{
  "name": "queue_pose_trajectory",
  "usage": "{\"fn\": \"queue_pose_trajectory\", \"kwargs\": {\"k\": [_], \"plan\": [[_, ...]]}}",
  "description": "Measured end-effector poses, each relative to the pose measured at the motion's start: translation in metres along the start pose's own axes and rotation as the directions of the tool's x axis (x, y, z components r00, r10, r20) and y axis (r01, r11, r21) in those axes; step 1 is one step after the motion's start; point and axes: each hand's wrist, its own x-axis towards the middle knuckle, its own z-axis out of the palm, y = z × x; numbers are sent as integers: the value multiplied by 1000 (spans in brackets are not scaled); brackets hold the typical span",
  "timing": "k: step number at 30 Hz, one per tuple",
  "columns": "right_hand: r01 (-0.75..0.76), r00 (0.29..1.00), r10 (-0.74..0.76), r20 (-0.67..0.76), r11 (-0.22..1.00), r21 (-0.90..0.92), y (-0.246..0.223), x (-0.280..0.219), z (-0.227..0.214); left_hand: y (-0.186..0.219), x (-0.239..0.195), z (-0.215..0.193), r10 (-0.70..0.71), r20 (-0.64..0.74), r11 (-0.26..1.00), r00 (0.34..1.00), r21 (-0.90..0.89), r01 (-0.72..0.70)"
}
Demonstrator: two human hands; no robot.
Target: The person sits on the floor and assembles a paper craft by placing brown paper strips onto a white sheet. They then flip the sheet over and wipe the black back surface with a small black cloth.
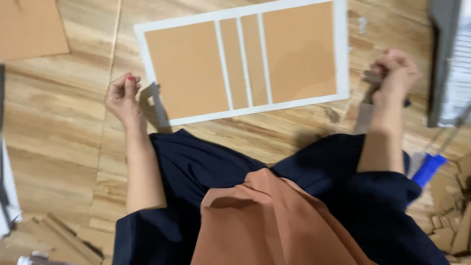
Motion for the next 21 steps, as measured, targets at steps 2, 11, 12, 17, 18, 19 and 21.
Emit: {"fn": "queue_pose_trajectory", "kwargs": {"k": [2, 11, 12, 17, 18, 19, 21], "plan": [[132, 991, -132, 7, 985, -115, 7, 11, -7, 3, -2, 3, 57, 71, 998, 996, 9, -58], [320, 940, -244, 240, 876, -361, 3, -18, 10, 14, -4, 4, -51, 75, 999, 996, 4, 50], [320, 940, -244, 238, 875, -363, 1, -20, 11, 13, -5, 5, -53, 77, 999, 996, 4, 52], [296, 932, -179, 316, 878, -377, 0, -26, 15, 12, -5, 6, -34, 11, 996, 999, 78, 33], [294, 933, -177, 314, 878, -378, -1, -29, 18, 15, -6, 6, -36, 13, 996, 999, 80, 35], [300, 930, -178, 323, 874, -383, -2, -32, 20, 17, -6, 7, -25, -3, 993, 1000, 117, 25], [304, 928, -178, 328, 869, -389, -4, -35, 22, 21, -6, 9, -15, -14, 988, 1000, 153, 17]]}}
